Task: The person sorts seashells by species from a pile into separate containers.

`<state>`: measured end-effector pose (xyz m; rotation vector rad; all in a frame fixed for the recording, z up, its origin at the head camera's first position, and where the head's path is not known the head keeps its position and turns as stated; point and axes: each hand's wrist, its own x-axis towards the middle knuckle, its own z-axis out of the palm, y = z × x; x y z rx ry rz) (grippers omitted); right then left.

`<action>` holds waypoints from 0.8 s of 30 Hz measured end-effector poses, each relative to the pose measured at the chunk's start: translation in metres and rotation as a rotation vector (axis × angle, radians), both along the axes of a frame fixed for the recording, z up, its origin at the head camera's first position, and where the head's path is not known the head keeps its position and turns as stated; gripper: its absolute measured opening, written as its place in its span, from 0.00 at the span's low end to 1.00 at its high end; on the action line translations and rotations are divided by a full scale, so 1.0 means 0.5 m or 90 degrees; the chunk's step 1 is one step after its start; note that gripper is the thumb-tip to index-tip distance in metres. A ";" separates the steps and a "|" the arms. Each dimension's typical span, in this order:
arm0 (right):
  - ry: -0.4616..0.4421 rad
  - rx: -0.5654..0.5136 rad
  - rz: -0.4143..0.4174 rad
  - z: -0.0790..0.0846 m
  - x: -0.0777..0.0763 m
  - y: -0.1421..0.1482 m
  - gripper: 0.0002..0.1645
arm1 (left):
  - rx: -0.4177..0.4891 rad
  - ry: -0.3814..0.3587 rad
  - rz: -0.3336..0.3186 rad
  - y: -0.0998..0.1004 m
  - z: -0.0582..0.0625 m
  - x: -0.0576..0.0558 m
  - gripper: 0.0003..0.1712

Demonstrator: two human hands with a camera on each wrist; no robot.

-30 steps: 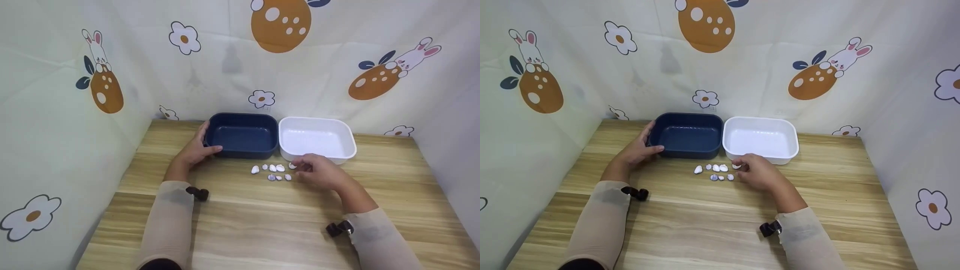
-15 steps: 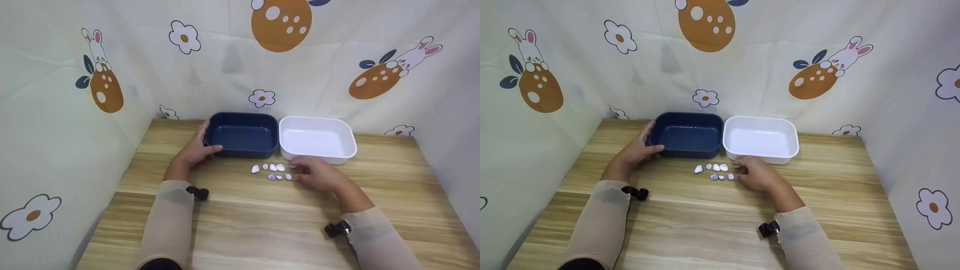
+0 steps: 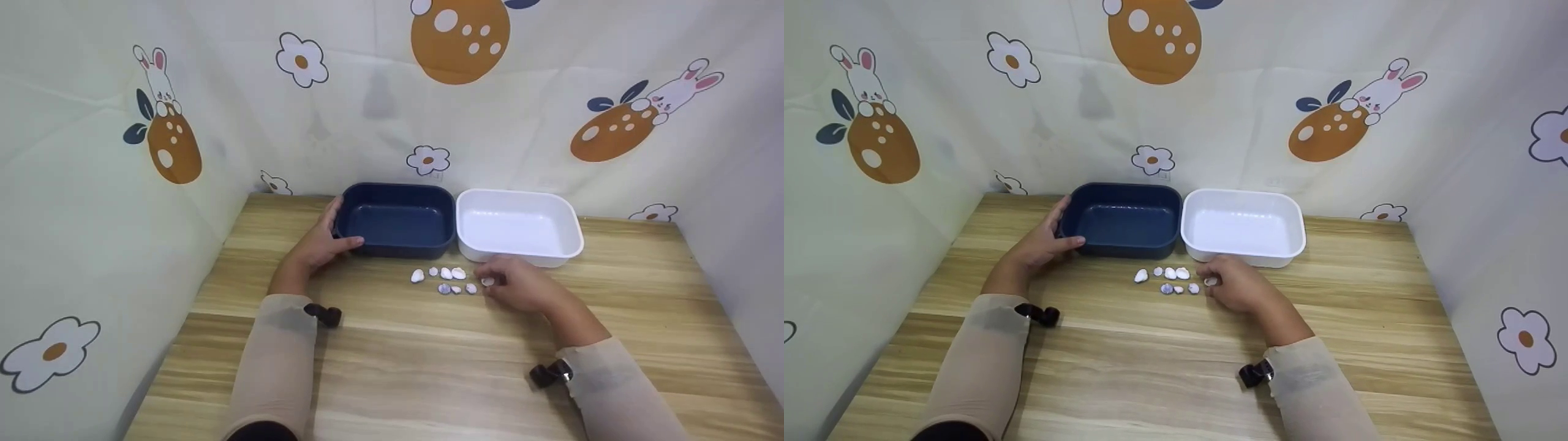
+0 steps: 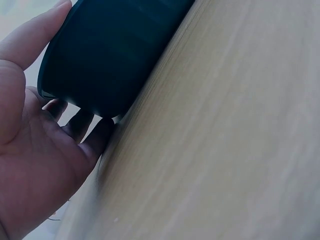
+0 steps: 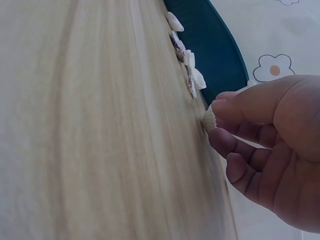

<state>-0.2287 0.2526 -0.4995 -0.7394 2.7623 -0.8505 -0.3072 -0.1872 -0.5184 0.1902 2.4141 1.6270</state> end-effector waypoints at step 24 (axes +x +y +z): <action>-0.012 0.036 0.011 0.004 -0.002 0.004 0.16 | 0.070 -0.021 -0.013 0.004 -0.001 0.003 0.70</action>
